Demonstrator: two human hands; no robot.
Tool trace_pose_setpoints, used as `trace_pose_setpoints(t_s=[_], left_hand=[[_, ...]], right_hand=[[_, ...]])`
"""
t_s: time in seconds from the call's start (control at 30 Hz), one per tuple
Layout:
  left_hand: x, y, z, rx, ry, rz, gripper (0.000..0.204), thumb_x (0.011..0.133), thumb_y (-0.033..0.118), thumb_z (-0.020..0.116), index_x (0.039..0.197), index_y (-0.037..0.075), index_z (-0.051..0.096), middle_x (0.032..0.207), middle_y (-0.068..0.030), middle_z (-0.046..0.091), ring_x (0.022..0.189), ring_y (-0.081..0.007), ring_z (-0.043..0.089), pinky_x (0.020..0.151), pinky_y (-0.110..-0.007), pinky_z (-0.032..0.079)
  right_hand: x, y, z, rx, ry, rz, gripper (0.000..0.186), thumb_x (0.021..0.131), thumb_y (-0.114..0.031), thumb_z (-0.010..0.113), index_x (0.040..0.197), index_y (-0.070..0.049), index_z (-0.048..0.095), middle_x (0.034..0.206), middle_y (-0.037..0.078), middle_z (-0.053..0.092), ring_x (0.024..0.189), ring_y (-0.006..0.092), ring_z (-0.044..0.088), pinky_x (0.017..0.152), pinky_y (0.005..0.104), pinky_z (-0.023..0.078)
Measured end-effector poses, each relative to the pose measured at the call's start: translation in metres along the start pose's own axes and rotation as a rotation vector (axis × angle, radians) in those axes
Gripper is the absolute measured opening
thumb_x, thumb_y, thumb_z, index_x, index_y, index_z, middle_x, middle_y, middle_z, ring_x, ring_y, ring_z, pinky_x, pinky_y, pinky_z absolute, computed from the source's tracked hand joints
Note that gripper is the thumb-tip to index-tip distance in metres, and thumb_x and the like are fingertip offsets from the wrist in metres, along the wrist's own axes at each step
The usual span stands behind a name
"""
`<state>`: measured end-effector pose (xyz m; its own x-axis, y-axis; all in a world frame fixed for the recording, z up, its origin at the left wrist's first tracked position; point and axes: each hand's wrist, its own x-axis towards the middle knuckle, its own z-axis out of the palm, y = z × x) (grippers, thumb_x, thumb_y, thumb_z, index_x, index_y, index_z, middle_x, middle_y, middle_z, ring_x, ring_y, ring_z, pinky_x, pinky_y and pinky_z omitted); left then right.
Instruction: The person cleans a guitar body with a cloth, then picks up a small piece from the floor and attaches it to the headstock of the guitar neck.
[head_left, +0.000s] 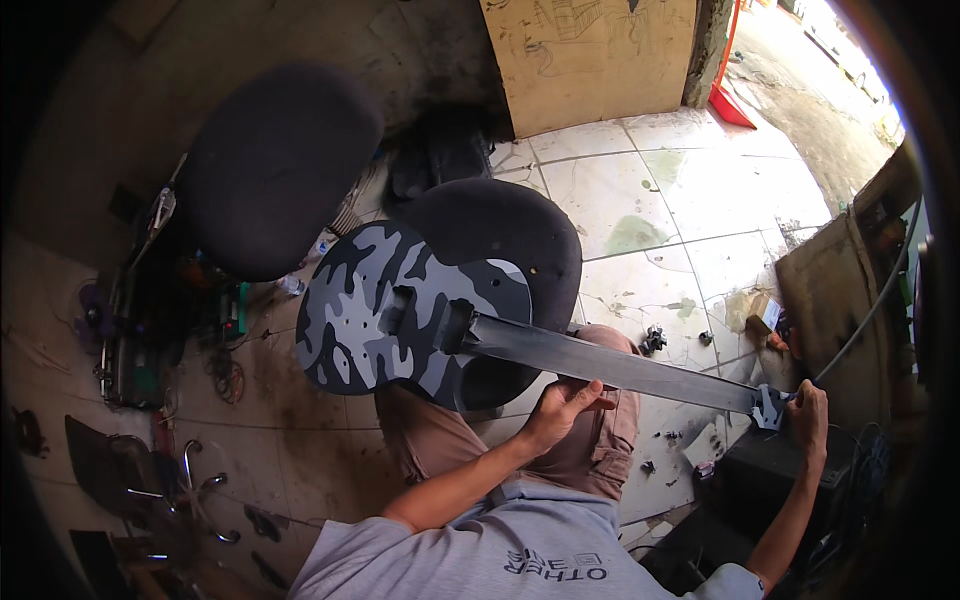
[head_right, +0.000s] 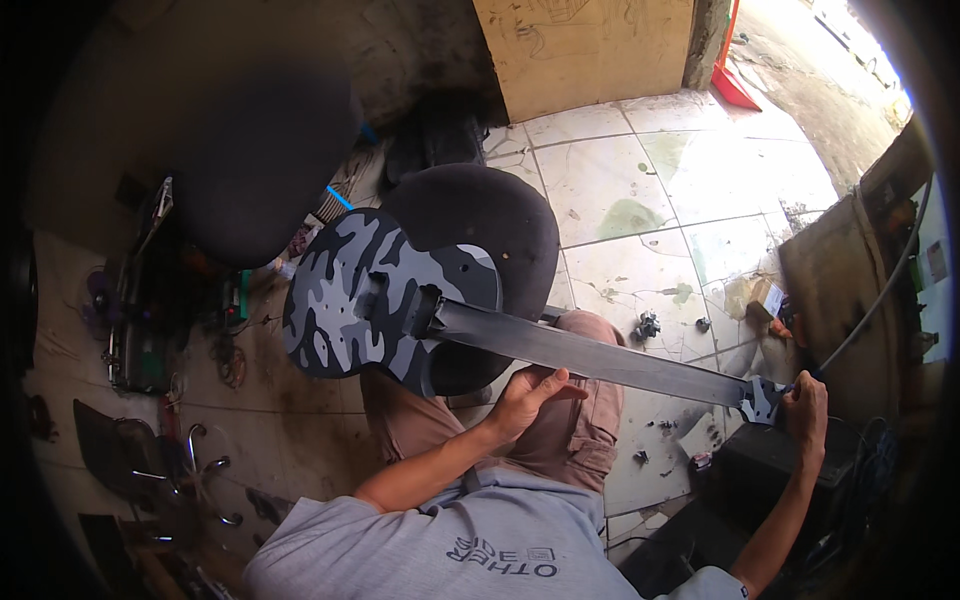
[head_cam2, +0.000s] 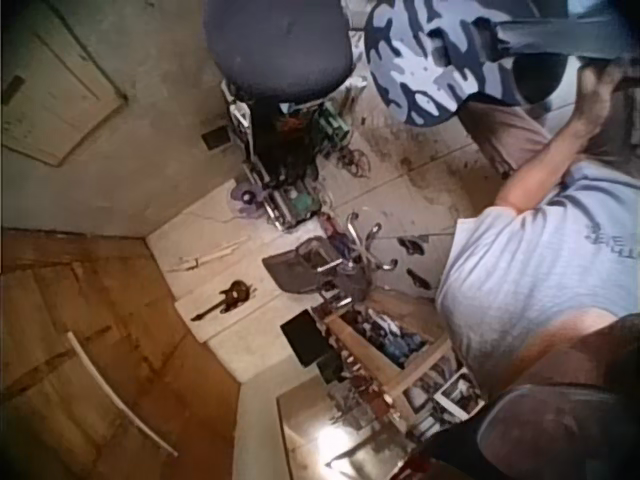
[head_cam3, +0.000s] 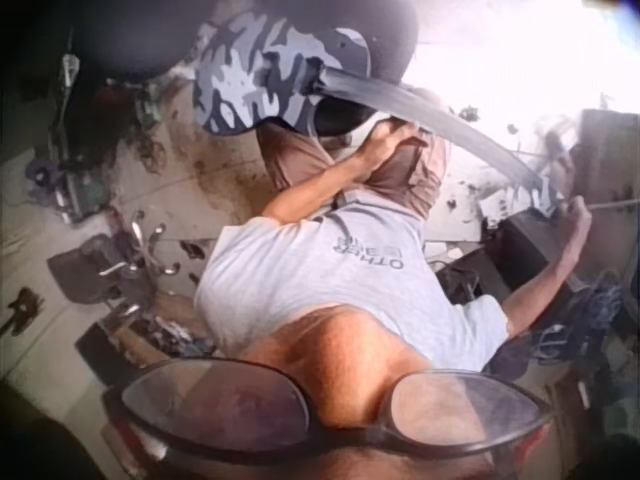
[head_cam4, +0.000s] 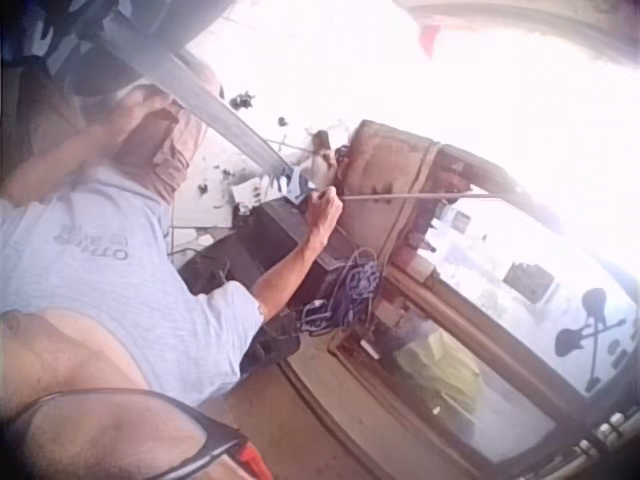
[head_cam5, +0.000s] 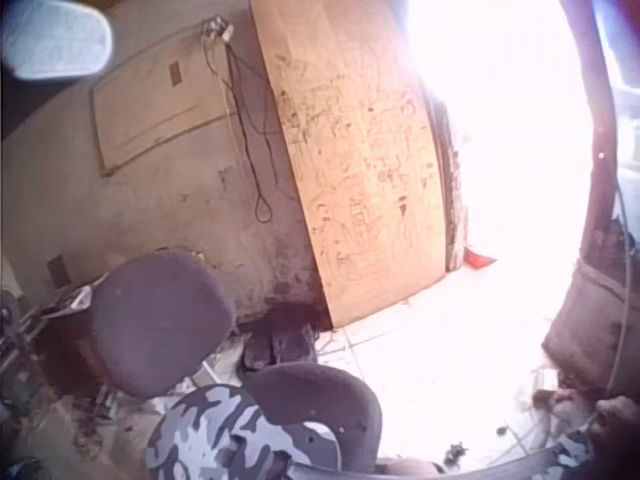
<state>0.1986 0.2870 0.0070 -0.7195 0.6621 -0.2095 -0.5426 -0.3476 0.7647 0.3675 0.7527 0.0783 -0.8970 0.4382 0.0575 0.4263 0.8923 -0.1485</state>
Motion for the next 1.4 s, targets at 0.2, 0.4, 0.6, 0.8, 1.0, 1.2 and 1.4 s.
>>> trace_pose_setpoints(t_s=[0.2, 0.4, 0.6, 0.8, 1.0, 1.2, 1.4], left_hand=[[0.003, 0.007, 0.004, -0.067, 0.087, -0.09, 0.035, 0.104, 0.031, 0.064, 0.126, 0.003, 0.064, 0.119, -0.0097, 0.07, 0.109, -0.0219, 0.07, 0.105, -0.039, 0.053], [0.023, -0.008, 0.007, -0.056, 0.201, -0.026, 0.038, 0.1, 0.033, 0.069, 0.124, 0.003, 0.066, 0.117, -0.0104, 0.072, 0.107, -0.02, 0.071, 0.1, -0.037, 0.056], [0.01, -0.003, -0.009, -0.054, 0.246, -0.015, 0.033, 0.101, 0.03, 0.065, 0.117, 0.001, 0.067, 0.111, -0.0125, 0.075, 0.106, -0.0283, 0.074, 0.098, -0.043, 0.058], [0.006, 0.003, 0.016, 0.012, 0.215, -0.028, 0.037, 0.103, 0.032, 0.061, 0.119, -0.001, 0.067, 0.11, -0.0139, 0.076, 0.103, -0.0258, 0.074, 0.095, -0.04, 0.06], [0.002, 0.015, 0.014, 0.028, 0.21, -0.027, 0.04, 0.104, 0.033, 0.06, 0.119, -0.003, 0.068, 0.109, -0.0171, 0.076, 0.102, -0.0257, 0.075, 0.096, -0.038, 0.059], [0.005, 0.008, 0.001, 0.152, 0.212, -0.144, 0.039, 0.103, 0.034, 0.062, 0.117, -0.002, 0.068, 0.108, -0.0179, 0.077, 0.101, -0.0274, 0.075, 0.098, -0.038, 0.056], [-0.005, 0.013, 0.01, 0.117, -0.055, -0.173, 0.034, 0.108, 0.029, 0.061, 0.126, 0.001, 0.07, 0.105, -0.0015, 0.072, 0.104, -0.0114, 0.067, 0.094, -0.026, 0.052]], right_hand=[[0.003, 0.001, -0.002, 0.068, -0.002, 0.106, 0.018, 0.079, 0.002, 0.065, 0.081, 0.003, 0.047, 0.071, 0.023, 0.056, 0.069, 0.0432, 0.06, 0.066, 0.0491, 0.047], [0.006, 0.016, -0.005, 0.001, 0.121, 0.109, 0.012, 0.08, -0.004, 0.063, 0.083, 0.002, 0.052, 0.071, 0.025, 0.061, 0.072, 0.0442, 0.065, 0.065, 0.0508, 0.049], [0.042, 0.044, -0.024, 0.061, 0.336, 0.261, 0.013, 0.082, -0.012, 0.063, 0.088, -0.001, 0.06, 0.073, 0.023, 0.067, 0.072, 0.0398, 0.07, 0.067, 0.047, 0.054], [0.005, 0.083, -0.04, 0.25, 0.392, 0.288, 0.013, 0.081, -0.008, 0.059, 0.081, 0.003, 0.066, 0.07, 0.017, 0.069, 0.064, 0.0234, 0.072, 0.064, 0.0388, 0.056], [0.007, 0.048, -0.034, 0.163, 0.297, 0.39, 0.027, 0.081, -0.018, 0.053, 0.086, -0.002, 0.074, 0.088, 0.024, 0.072, 0.086, 0.0448, 0.07, 0.082, 0.0489, 0.056], [0.006, 0.063, -0.008, 0.205, 0.205, 0.236, 0.025, 0.089, -0.019, 0.061, 0.086, 0.003, 0.072, 0.083, 0.017, 0.069, 0.08, 0.0291, 0.067, 0.076, 0.0406, 0.052], [0.025, 0.03, 0.0, 0.551, 0.193, 0.247, 0.011, 0.097, -0.004, 0.065, 0.092, 0.003, 0.071, 0.075, 0.007, 0.068, 0.066, 0.0127, 0.067, 0.059, 0.0291, 0.051]])
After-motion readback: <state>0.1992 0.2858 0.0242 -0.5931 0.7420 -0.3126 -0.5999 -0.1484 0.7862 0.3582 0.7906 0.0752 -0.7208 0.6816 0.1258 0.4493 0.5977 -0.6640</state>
